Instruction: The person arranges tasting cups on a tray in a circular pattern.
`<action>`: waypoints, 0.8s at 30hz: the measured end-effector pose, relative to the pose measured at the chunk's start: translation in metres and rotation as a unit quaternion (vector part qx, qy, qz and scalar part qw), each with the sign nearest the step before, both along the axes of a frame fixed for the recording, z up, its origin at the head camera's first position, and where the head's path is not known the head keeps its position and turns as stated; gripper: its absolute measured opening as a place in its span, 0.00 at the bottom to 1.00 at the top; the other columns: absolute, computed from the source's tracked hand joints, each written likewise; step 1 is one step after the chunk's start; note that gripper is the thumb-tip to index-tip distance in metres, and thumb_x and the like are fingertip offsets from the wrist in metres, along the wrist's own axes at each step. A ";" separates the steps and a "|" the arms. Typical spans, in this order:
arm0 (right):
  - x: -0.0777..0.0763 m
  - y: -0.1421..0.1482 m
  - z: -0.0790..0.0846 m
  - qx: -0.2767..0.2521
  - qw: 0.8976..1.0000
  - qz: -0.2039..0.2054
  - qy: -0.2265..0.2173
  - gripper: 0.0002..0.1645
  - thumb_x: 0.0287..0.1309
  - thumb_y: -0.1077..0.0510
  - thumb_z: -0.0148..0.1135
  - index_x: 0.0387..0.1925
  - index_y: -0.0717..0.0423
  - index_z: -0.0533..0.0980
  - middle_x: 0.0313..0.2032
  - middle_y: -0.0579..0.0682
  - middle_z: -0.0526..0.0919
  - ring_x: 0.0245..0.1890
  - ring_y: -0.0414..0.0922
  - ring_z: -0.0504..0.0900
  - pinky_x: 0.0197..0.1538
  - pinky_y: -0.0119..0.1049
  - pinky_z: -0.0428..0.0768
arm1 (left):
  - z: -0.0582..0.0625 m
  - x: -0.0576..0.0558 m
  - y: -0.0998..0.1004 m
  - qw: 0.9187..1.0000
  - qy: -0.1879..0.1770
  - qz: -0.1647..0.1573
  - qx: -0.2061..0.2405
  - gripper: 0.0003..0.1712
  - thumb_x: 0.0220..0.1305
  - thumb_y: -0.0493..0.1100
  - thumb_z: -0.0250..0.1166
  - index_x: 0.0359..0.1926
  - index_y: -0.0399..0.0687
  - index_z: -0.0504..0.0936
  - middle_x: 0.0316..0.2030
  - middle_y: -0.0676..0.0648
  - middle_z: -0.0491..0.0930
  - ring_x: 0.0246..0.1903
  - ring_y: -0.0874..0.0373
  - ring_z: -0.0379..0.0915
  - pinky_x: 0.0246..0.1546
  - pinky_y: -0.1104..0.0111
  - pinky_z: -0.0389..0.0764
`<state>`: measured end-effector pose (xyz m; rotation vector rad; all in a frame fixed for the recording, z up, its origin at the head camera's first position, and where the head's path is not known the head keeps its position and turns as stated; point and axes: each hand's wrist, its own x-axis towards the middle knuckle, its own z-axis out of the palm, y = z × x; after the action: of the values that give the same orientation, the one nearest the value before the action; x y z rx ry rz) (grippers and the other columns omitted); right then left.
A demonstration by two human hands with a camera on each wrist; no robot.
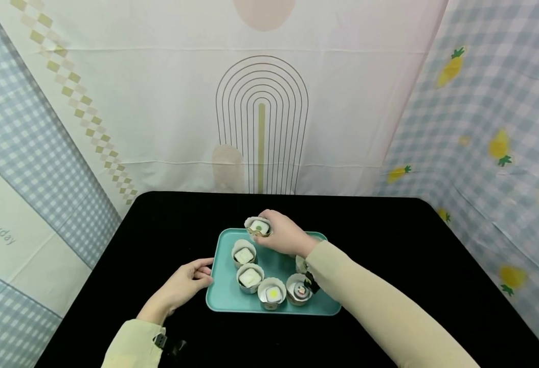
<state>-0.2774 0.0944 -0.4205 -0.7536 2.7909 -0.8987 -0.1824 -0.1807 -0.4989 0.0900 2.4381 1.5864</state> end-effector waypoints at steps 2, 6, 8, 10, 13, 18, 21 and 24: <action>-0.003 -0.005 -0.001 -0.006 1.000 0.002 -0.003 0.25 0.59 0.47 0.66 0.55 0.48 0.71 0.44 0.43 0.75 0.38 0.39 0.76 0.41 0.36 0.77 | -0.001 0.000 -0.001 1.000 -0.003 0.002 -0.002 0.29 0.65 0.39 0.64 0.67 0.50 0.70 0.44 0.47 0.75 0.41 0.56 0.74 0.48 0.57 0.74; -0.008 -0.012 -0.003 -0.021 0.999 -0.008 -0.030 0.23 0.59 0.50 0.65 0.54 0.47 0.71 0.44 0.43 0.74 0.38 0.41 0.76 0.41 0.37 0.77 | -0.002 -0.001 -0.001 1.000 -0.006 0.004 -0.008 0.29 0.65 0.39 0.63 0.67 0.50 0.70 0.43 0.47 0.75 0.41 0.56 0.74 0.48 0.56 0.74; -0.009 -0.014 -0.004 -0.021 0.999 -0.013 -0.040 0.23 0.60 0.51 0.65 0.55 0.46 0.70 0.45 0.43 0.74 0.39 0.41 0.76 0.41 0.38 0.77 | -0.003 -0.002 -0.001 1.000 -0.008 0.004 -0.010 0.29 0.65 0.38 0.63 0.67 0.50 0.70 0.43 0.48 0.75 0.41 0.56 0.74 0.48 0.56 0.74; -0.010 -0.015 -0.004 -0.006 0.999 -0.010 -0.031 0.24 0.61 0.52 0.64 0.57 0.45 0.69 0.48 0.43 0.75 0.41 0.41 0.75 0.47 0.39 0.74 | -0.003 -0.002 -0.001 1.000 -0.009 0.005 -0.009 0.29 0.65 0.38 0.63 0.67 0.51 0.70 0.43 0.48 0.76 0.41 0.56 0.75 0.49 0.56 0.74; -0.010 -0.014 -0.004 0.021 1.000 0.008 -0.002 0.24 0.63 0.54 0.62 0.59 0.47 0.69 0.48 0.43 0.76 0.43 0.40 0.75 0.56 0.42 0.67 | -0.003 -0.003 0.000 1.000 -0.009 0.006 -0.009 0.29 0.65 0.38 0.63 0.67 0.51 0.70 0.42 0.48 0.76 0.40 0.56 0.75 0.49 0.56 0.74; -0.010 -0.014 -0.004 0.079 0.994 0.057 0.055 0.22 0.66 0.58 0.57 0.61 0.48 0.70 0.44 0.45 0.78 0.42 0.42 0.75 0.59 0.45 0.62 | -0.002 -0.002 0.001 1.000 -0.009 0.009 -0.011 0.30 0.65 0.37 0.63 0.67 0.50 0.70 0.43 0.48 0.75 0.41 0.56 0.75 0.49 0.56 0.74; -0.009 -0.015 -0.004 0.123 0.985 0.080 0.087 0.23 0.67 0.57 0.55 0.63 0.44 0.71 0.48 0.47 0.76 0.46 0.43 0.71 0.54 0.44 0.63 | -0.001 -0.001 0.001 1.000 -0.009 0.012 -0.013 0.30 0.65 0.38 0.63 0.67 0.51 0.70 0.43 0.48 0.76 0.41 0.56 0.74 0.49 0.55 0.74; -0.009 -0.014 -0.005 0.162 0.977 0.092 0.104 0.25 0.68 0.55 0.54 0.65 0.38 0.70 0.51 0.47 0.73 0.49 0.45 0.67 0.51 0.42 0.62 | -0.002 0.000 0.002 1.000 -0.011 0.014 -0.015 0.30 0.65 0.38 0.63 0.67 0.52 0.70 0.43 0.48 0.75 0.40 0.56 0.74 0.49 0.55 0.74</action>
<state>-0.2862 0.0801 -0.4259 -1.0766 2.8729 -0.3387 -0.1827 -0.1791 -0.5006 0.0341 2.4546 1.5536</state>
